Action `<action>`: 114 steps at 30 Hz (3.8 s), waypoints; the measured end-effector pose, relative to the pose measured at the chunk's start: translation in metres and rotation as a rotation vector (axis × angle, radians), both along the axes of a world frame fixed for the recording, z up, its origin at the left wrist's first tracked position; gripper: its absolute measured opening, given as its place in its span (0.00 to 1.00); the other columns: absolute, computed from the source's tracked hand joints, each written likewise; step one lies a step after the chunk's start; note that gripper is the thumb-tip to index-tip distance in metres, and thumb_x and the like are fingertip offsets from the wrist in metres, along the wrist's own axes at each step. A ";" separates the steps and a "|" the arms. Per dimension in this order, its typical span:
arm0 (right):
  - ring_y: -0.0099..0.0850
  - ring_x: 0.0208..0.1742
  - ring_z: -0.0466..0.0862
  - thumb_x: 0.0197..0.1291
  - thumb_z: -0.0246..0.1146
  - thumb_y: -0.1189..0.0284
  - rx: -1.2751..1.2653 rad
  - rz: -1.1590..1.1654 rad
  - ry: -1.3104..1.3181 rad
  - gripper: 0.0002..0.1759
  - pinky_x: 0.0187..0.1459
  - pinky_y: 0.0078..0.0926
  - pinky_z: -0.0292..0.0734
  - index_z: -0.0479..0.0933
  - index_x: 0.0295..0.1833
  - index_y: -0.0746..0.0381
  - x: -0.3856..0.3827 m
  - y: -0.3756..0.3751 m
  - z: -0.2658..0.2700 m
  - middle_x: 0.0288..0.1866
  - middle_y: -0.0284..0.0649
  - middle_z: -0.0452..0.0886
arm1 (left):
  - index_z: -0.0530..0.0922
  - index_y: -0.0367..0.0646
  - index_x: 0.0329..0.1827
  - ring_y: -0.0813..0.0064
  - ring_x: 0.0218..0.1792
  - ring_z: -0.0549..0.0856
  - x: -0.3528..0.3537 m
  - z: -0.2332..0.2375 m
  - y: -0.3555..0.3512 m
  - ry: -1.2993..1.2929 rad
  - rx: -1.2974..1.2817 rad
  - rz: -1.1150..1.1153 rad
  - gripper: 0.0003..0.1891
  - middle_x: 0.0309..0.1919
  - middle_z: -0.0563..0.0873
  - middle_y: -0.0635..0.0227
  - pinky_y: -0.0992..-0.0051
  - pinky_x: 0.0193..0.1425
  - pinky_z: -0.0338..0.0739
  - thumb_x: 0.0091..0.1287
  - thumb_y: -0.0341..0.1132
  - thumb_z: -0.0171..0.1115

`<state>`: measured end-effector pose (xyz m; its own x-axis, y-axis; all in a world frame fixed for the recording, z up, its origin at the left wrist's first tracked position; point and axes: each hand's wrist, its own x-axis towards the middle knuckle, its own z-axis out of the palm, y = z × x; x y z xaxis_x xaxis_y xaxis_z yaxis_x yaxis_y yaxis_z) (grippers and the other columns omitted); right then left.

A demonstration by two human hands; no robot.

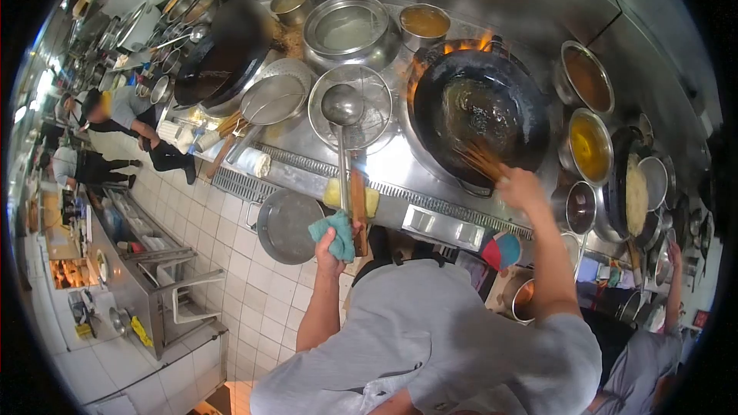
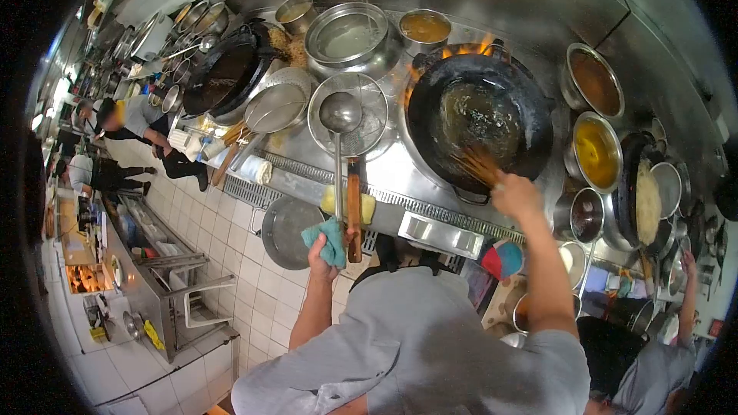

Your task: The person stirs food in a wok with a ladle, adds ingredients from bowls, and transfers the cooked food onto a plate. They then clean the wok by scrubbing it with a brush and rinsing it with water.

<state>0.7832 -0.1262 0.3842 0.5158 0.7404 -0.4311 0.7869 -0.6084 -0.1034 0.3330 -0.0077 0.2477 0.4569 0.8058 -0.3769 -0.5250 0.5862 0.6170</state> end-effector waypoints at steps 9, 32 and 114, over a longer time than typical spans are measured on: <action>0.55 0.62 0.85 0.63 0.60 0.66 0.270 -0.190 -0.079 0.24 0.65 0.48 0.79 0.83 0.63 0.63 0.076 0.145 -0.054 0.60 0.58 0.85 | 0.72 0.33 0.70 0.51 0.64 0.85 -0.016 -0.022 0.009 0.081 0.023 -0.099 0.33 0.60 0.85 0.49 0.58 0.71 0.75 0.72 0.51 0.63; 0.31 0.14 0.78 0.70 0.65 0.61 0.501 -0.447 0.630 0.35 0.18 0.34 0.73 0.68 0.81 0.56 -0.023 0.109 -0.060 0.22 0.42 0.80 | 0.76 0.37 0.66 0.62 0.56 0.87 -0.007 -0.053 0.034 0.033 -0.165 -0.057 0.27 0.55 0.88 0.55 0.65 0.63 0.81 0.75 0.50 0.62; 0.58 0.55 0.86 0.65 0.65 0.57 0.476 -0.084 0.276 0.34 0.59 0.51 0.81 0.74 0.76 0.51 0.003 0.056 -0.073 0.56 0.57 0.86 | 0.75 0.37 0.63 0.66 0.47 0.88 -0.144 -0.106 -0.097 1.226 -0.142 -0.451 0.27 0.49 0.87 0.59 0.65 0.50 0.85 0.68 0.45 0.73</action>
<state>0.7858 -0.0699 0.3112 0.4968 0.8476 -0.1864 0.6423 -0.5035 -0.5779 0.1891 -0.1046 0.1420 -0.0240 0.5924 -0.8053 0.5863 0.6608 0.4686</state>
